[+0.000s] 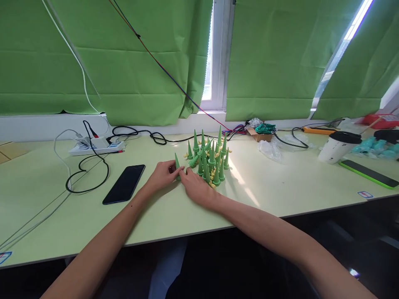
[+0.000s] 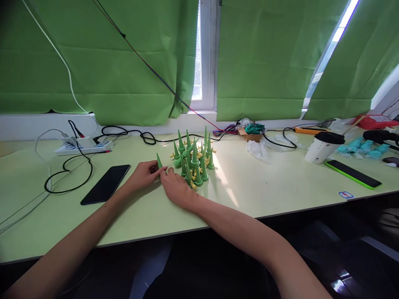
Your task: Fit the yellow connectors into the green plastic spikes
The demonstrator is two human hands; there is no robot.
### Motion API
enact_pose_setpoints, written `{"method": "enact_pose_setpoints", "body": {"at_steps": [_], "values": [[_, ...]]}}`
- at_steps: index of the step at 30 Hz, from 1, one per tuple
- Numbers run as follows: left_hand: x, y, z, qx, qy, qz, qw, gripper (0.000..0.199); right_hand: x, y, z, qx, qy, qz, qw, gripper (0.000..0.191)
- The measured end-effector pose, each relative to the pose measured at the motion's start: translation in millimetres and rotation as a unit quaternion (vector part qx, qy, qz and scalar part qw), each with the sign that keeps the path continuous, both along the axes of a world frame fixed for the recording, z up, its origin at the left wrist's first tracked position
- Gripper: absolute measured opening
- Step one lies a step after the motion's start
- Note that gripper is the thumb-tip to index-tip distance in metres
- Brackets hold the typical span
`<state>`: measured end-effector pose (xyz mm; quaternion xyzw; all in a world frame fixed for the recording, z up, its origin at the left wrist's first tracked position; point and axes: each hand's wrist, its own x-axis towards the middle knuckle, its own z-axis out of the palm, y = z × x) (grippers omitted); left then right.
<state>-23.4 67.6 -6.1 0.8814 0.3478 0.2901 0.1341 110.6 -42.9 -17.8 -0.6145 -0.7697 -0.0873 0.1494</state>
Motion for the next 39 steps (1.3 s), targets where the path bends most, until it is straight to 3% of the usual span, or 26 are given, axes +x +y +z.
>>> {"method": "enact_pose_setpoints", "body": {"at_steps": [5, 22, 39], "values": [[-1, 1, -0.6, -0.016, -0.003, -0.006, 1.000, 0.035, 4, 4, -4.6, -0.019, 0.075, 0.009, 0.997, 0.048], [0, 2, 1.5, -0.044, -0.002, 0.013, 0.999, 0.042, 9, 15, -12.7, -0.017, 0.196, 0.030, 0.980, 0.029], [-2, -2, 5.0, -0.053, -0.028, -0.006, 0.998, 0.044, 7, 16, -7.9, 0.063, 0.278, 0.042, 0.957, 0.015]]}}
